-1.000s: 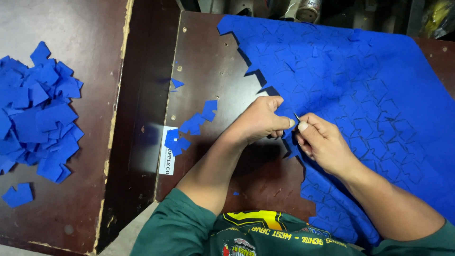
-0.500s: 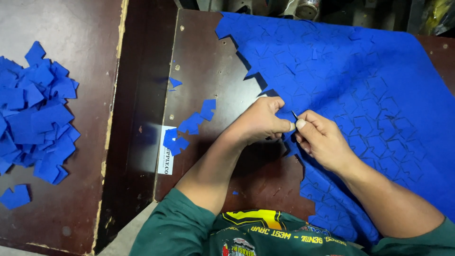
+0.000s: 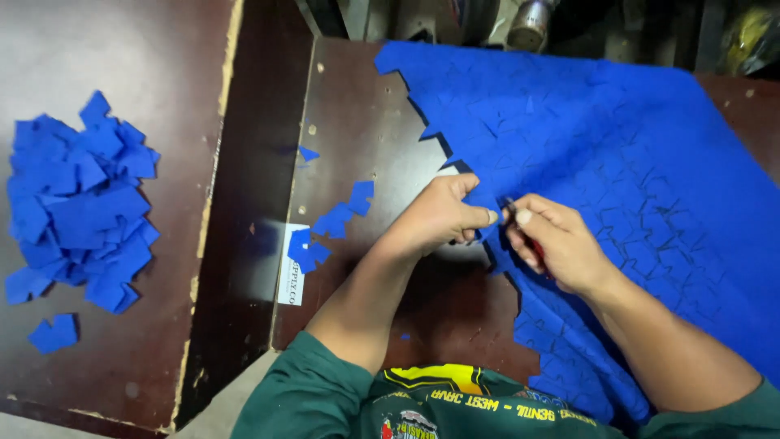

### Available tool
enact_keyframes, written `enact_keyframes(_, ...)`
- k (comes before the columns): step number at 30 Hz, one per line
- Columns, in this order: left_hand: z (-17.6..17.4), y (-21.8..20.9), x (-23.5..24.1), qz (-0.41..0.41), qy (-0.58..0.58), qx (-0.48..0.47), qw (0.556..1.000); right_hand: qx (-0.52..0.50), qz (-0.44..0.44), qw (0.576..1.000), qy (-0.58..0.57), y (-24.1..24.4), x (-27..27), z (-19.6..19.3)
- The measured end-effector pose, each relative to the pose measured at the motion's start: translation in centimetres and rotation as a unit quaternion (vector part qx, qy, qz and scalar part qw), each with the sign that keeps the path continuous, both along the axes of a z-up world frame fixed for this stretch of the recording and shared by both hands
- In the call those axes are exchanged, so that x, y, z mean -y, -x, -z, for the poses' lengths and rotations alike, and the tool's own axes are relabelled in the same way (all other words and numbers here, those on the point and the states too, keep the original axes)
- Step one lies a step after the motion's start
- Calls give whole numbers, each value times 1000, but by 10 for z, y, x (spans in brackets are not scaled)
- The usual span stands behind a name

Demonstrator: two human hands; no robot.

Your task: Cutting out small pre-marked shapes from a blue fabric sheet using a small cutting tool.

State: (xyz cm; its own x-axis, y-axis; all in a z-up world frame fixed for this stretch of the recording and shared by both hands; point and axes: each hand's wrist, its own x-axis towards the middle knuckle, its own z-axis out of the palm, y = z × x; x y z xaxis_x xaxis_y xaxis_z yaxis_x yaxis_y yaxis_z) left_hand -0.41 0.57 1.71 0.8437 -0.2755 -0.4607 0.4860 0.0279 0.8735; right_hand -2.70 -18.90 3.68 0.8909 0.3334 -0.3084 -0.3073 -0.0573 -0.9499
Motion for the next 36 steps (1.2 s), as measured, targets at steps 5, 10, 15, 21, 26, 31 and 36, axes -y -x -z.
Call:
enact_keyframes(5,-4,1,10,-70,26,19,997,54,77,994,-46,-11,16,27)
enact_keyframes(10,-2,1,13,-170,54,10,984,71,143,987,-29,-5,2,16)
enact_keyframes(15,9,-1,14,-146,18,-7,989,-6,180,983,-18,-10,2,16)
enact_keyframes(21,-27,-4,5,-107,25,-82,991,-82,138,986,-33,-7,23,-18)
enact_keyframes(26,-19,-4,6,-87,7,-75,993,-6,-103,979,174,-43,31,-48)
enact_keyframes(31,-24,-4,4,-83,0,-53,995,-39,-228,938,258,-80,18,-37)
enact_keyframes(36,-26,-3,6,-95,6,-77,992,-48,-254,945,202,-82,20,-19)
